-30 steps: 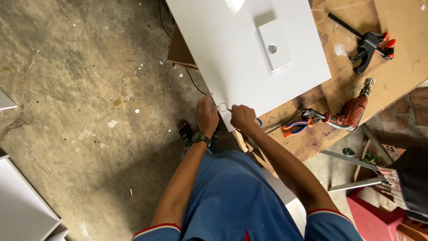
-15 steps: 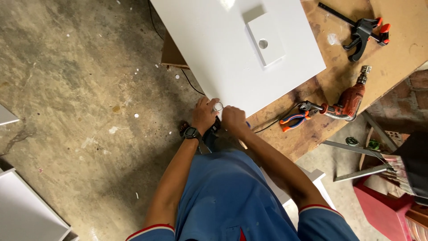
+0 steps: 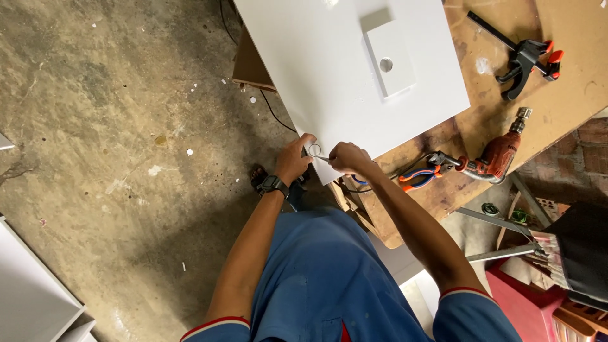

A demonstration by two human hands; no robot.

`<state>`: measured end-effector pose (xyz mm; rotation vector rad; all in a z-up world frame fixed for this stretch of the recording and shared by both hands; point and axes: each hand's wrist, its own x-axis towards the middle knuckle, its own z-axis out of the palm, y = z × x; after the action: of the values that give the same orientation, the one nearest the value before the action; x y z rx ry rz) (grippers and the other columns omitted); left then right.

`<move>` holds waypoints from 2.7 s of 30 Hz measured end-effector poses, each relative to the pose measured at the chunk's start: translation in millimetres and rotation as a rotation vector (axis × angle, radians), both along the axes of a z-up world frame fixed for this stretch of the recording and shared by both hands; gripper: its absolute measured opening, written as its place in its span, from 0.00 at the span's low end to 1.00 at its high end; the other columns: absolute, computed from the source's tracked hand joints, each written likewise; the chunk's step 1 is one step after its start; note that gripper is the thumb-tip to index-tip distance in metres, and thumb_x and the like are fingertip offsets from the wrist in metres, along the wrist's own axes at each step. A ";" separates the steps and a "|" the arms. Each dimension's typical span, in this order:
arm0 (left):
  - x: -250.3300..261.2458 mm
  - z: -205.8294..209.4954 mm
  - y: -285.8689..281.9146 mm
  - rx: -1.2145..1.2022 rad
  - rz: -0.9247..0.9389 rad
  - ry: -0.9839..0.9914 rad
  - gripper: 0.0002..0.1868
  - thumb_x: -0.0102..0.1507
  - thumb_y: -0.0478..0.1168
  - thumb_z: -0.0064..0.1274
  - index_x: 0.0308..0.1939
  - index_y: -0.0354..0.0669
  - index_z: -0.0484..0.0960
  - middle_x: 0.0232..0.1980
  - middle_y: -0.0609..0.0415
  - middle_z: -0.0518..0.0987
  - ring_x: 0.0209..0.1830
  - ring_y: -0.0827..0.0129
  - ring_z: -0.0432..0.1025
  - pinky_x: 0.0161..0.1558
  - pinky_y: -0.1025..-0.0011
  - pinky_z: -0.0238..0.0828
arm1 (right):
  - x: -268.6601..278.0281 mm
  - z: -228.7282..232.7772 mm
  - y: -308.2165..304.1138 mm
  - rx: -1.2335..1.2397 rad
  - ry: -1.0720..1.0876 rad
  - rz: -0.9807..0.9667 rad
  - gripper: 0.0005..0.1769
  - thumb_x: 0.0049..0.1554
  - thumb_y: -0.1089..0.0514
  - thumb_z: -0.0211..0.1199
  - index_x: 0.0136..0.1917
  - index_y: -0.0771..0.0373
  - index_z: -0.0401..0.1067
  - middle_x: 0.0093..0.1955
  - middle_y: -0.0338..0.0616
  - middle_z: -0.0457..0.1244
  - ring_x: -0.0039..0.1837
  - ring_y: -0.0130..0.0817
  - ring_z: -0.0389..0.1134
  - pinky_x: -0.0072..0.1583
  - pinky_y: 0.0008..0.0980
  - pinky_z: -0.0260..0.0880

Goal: Using a power drill and hole saw to drill holes in white wooden panels, then using pliers and measuring tape to assemble and check the piece.

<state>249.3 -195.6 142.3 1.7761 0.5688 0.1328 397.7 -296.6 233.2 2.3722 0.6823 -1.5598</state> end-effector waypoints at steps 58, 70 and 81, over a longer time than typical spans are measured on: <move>-1.7 7.5 -5.5 -0.003 0.038 0.044 0.23 0.60 0.31 0.57 0.59 0.50 0.76 0.48 0.52 0.82 0.37 0.64 0.77 0.39 0.65 0.75 | -24.1 -47.5 -39.6 0.297 0.267 -0.831 0.16 0.65 0.56 0.52 0.41 0.67 0.73 0.24 0.38 0.58 0.24 0.26 0.53 0.28 0.30 0.54; 21.9 -9.4 17.7 0.724 -0.429 -0.154 0.16 0.63 0.36 0.55 0.55 0.47 0.83 0.45 0.49 0.77 0.45 0.60 0.72 0.47 0.59 0.71 | -14.9 -33.1 -74.8 0.597 0.023 -0.937 0.18 0.66 0.53 0.53 0.41 0.67 0.73 0.26 0.37 0.59 0.25 0.23 0.53 0.29 0.27 0.54; 26.8 -0.7 13.0 0.936 -0.495 -0.242 0.09 0.65 0.39 0.54 0.48 0.45 0.85 0.45 0.47 0.81 0.41 0.61 0.77 0.39 0.63 0.78 | -32.4 -61.2 -104.8 0.627 0.210 -1.073 0.15 0.65 0.57 0.53 0.57 0.68 0.74 0.37 0.43 0.64 0.33 0.28 0.63 0.36 0.26 0.66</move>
<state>276.1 -182.6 141.5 2.6968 -0.1782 0.2944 365.3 -401.4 172.0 3.3680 -0.2279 -2.2286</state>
